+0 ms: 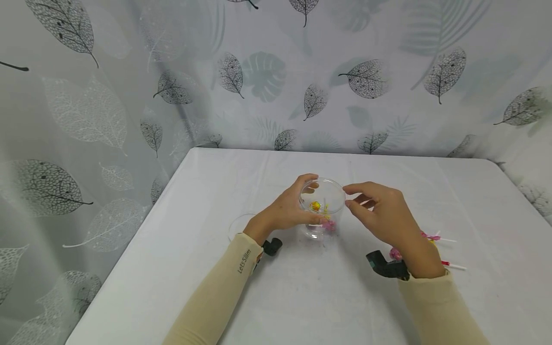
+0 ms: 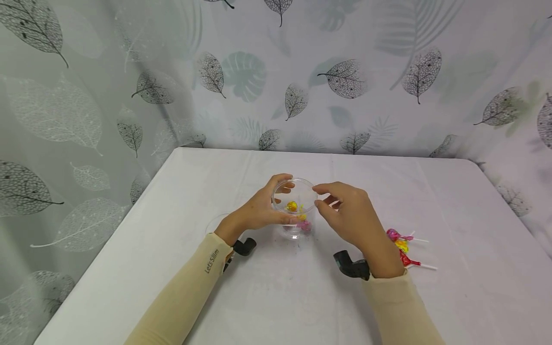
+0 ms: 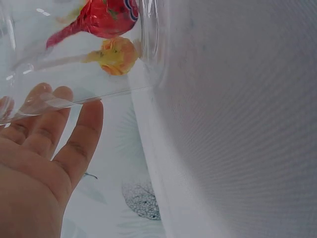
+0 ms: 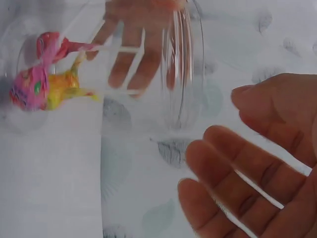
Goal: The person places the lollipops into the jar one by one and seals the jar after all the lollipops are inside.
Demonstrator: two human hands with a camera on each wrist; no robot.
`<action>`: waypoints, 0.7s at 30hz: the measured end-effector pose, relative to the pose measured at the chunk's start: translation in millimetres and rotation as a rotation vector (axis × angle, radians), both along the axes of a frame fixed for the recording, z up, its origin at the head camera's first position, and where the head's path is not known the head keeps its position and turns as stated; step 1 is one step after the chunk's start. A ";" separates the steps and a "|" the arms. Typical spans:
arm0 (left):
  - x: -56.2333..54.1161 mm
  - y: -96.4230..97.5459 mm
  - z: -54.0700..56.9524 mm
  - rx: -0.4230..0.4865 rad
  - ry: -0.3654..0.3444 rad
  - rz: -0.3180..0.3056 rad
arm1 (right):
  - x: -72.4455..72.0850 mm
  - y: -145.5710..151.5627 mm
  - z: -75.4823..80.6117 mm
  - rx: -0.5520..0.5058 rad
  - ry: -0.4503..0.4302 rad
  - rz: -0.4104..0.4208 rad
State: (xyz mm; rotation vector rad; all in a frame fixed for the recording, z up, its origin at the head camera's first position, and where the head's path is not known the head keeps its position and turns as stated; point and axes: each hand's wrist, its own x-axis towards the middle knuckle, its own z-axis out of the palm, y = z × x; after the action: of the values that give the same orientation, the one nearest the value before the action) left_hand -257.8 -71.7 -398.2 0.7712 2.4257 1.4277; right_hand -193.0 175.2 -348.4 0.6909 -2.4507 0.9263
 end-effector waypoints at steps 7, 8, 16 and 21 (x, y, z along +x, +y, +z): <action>-1.2 -1.7 -1.2 -0.003 0.009 -0.006 | -6.5 41.4 1.5 0.037 -0.204 -0.157; -1.3 -2.3 -1.1 0.002 0.007 -0.009 | -7.7 49.2 1.4 0.048 -0.237 -0.188; -2.3 -6.9 0.2 -0.004 0.007 -0.002 | -17.0 106.9 -3.1 0.154 -0.436 -0.321; -2.4 -8.2 1.9 0.001 -0.001 0.009 | -18.3 136.7 -6.4 0.259 -0.630 -0.327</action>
State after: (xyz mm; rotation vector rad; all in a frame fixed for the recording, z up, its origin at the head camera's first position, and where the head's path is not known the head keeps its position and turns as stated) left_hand -260.2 -79.8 -396.3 0.7611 2.4305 1.4325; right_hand -211.3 311.9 -354.7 0.0490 -3.1467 0.7831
